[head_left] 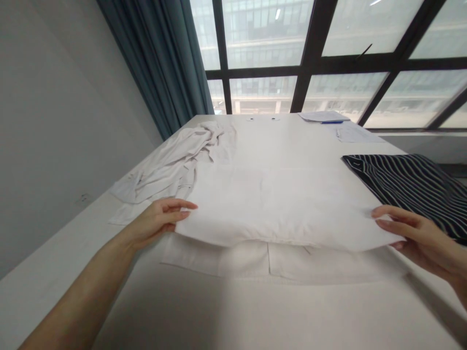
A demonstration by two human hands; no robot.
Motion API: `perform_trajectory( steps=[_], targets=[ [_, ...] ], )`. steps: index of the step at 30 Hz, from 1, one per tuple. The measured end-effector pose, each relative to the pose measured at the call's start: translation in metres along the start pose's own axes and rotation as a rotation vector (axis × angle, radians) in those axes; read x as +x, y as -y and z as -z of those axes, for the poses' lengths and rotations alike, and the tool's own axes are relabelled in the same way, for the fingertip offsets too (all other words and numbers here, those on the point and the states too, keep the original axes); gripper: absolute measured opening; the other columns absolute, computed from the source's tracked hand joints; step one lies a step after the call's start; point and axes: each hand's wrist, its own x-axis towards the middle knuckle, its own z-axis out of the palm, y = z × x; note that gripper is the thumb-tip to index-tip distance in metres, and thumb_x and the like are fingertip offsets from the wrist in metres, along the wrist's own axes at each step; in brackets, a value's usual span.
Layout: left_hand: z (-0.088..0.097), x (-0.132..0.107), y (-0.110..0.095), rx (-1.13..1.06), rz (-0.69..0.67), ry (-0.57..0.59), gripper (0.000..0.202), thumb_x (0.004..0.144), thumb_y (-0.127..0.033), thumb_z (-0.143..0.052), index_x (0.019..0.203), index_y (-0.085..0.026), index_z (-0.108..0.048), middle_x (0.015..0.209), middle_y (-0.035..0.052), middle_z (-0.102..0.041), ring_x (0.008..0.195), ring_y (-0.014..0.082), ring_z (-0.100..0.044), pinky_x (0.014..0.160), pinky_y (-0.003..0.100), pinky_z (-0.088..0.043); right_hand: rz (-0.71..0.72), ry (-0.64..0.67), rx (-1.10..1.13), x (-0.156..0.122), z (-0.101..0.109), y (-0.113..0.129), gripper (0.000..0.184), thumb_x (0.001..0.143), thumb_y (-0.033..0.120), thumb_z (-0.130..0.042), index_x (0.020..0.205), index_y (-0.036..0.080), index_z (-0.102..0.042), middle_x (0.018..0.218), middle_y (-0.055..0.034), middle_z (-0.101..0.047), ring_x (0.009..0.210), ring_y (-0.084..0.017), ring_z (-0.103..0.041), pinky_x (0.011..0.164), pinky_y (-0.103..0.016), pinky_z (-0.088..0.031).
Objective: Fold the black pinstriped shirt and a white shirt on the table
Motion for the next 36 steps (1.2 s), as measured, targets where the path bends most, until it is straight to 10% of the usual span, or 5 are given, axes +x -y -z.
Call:
perform_trajectory(
  steps=[3, 7, 14, 20, 36],
  targets=[
    [0.003, 0.001, 0.002, 0.287, 0.030, 0.155, 0.035, 0.065, -0.046, -0.074, 0.090, -0.021, -0.075, 0.057, -0.0022, -0.054, 0.052, 0.0141, -0.055, 0.048, 0.022, -0.045, -0.130, 0.215, -0.081, -0.004, 0.002, 0.003, 0.037, 0.065, 0.056, -0.074, 0.090, 0.029, -0.070, 0.072, -0.0021, -0.059, 0.049, -0.013, -0.046, 0.037, -0.026, -0.043],
    [-0.002, 0.003, 0.007, 0.562, -0.012, 0.233, 0.042, 0.076, -0.055, -0.061, 0.094, -0.019, -0.073, 0.056, -0.0030, -0.050, 0.053, 0.0148, -0.054, 0.052, 0.023, -0.043, 0.040, 0.247, -0.505, -0.005, -0.004, 0.000, 0.053, 0.079, 0.059, -0.061, 0.119, 0.024, -0.062, 0.060, 0.0018, -0.052, 0.045, -0.014, -0.047, 0.041, -0.029, -0.042],
    [-0.041, -0.008, 0.009, 0.959, -0.568, -0.273, 0.035, 0.091, -0.046, -0.050, 0.078, -0.019, -0.068, 0.085, 0.0051, -0.061, 0.076, 0.0191, -0.058, 0.071, 0.031, -0.047, 0.735, -0.017, -0.691, -0.024, -0.040, 0.013, 0.035, 0.093, 0.043, -0.049, 0.121, 0.024, -0.060, 0.101, -0.0102, -0.062, 0.087, -0.023, -0.065, 0.074, -0.038, -0.055],
    [-0.086, -0.022, 0.017, 0.993, -1.141, 0.103, 0.042, 0.091, -0.044, -0.058, 0.124, -0.017, -0.058, 0.120, 0.0113, -0.065, 0.113, 0.0241, -0.058, 0.097, 0.039, -0.047, 1.060, 0.383, -0.718, -0.051, -0.081, 0.029, 0.040, 0.092, 0.029, -0.057, 0.132, 0.023, -0.055, 0.125, -0.0097, -0.064, 0.116, -0.024, -0.059, 0.093, -0.038, -0.054],
    [-0.084, -0.014, 0.029, 0.864, -1.053, 0.211, 0.044, 0.095, -0.004, -0.037, 0.133, -0.020, -0.051, 0.127, 0.0063, -0.065, 0.123, 0.0169, -0.057, 0.102, 0.036, -0.050, 0.813, 0.584, -0.570, -0.047, -0.078, 0.019, 0.054, 0.085, 0.005, -0.045, 0.136, 0.025, -0.051, 0.140, -0.0078, -0.056, 0.129, -0.020, -0.053, 0.102, -0.041, -0.050]
  ],
)
